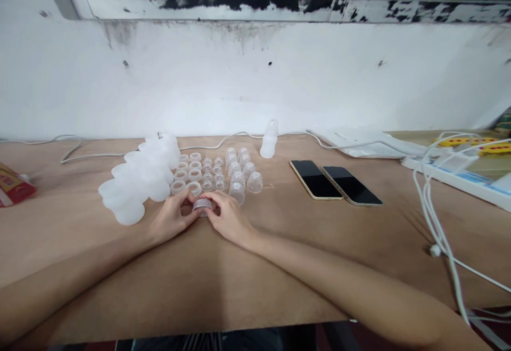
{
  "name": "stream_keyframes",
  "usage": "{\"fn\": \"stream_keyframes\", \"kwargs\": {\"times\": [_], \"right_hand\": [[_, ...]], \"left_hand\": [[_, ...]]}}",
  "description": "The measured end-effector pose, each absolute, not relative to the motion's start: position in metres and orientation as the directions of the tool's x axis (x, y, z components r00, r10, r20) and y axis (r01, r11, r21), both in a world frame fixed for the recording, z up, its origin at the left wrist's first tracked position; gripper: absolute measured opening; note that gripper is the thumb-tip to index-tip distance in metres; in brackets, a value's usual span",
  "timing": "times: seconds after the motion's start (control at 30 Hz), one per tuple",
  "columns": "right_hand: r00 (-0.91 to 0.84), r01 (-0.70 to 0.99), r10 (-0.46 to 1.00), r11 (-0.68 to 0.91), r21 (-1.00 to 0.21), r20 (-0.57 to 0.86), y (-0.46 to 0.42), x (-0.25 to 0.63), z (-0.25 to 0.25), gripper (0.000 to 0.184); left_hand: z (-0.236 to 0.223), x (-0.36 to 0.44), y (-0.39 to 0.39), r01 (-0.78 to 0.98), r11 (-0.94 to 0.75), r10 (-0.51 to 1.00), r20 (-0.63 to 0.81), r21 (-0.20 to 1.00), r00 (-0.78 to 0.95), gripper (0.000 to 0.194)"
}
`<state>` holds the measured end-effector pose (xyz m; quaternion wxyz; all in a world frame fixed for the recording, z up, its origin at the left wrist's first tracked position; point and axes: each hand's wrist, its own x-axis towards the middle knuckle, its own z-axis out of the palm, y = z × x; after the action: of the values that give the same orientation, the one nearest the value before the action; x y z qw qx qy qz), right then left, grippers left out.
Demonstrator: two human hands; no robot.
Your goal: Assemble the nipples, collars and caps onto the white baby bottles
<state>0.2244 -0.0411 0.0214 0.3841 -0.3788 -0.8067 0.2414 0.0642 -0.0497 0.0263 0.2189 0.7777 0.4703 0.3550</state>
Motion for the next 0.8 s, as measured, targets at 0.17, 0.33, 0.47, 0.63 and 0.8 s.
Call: {"fn": "stream_keyframes", "kwargs": {"times": [0.17, 0.33, 0.47, 0.63, 0.8], "right_hand": [[-0.376, 0.435, 0.821, 0.566, -0.700, 0.430, -0.0417, 0.2214, 0.0215, 0.024], [-0.346, 0.448, 0.842, 0.537, -0.715, 0.414, -0.0410, 0.2191, 0.0194, 0.018], [-0.352, 0.464, 0.844, 0.533, -0.707, 0.405, -0.0408, 0.2195, 0.0204, 0.014], [-0.399, 0.437, 0.825, 0.555, -0.708, 0.400, -0.0404, 0.2209, 0.0241, 0.021], [-0.450, 0.419, 0.782, 0.612, -0.670, 0.432, -0.0405, 0.2217, 0.0249, 0.017]], "left_hand": [[0.0284, 0.0643, -0.0516, 0.594, -0.479, 0.877, 0.372, 0.646, 0.303, 0.008], [0.0286, 0.0653, -0.0531, 0.621, -0.466, 0.882, 0.384, 0.630, 0.273, 0.008], [0.0269, 0.0678, -0.0530, 0.622, -0.431, 0.899, 0.370, 0.654, 0.233, 0.007], [0.0260, 0.0679, -0.0509, 0.572, -0.387, 0.920, 0.342, 0.723, 0.191, 0.008], [0.0286, 0.0682, -0.0537, 0.541, -0.446, 0.895, 0.373, 0.713, 0.246, 0.010]]}}
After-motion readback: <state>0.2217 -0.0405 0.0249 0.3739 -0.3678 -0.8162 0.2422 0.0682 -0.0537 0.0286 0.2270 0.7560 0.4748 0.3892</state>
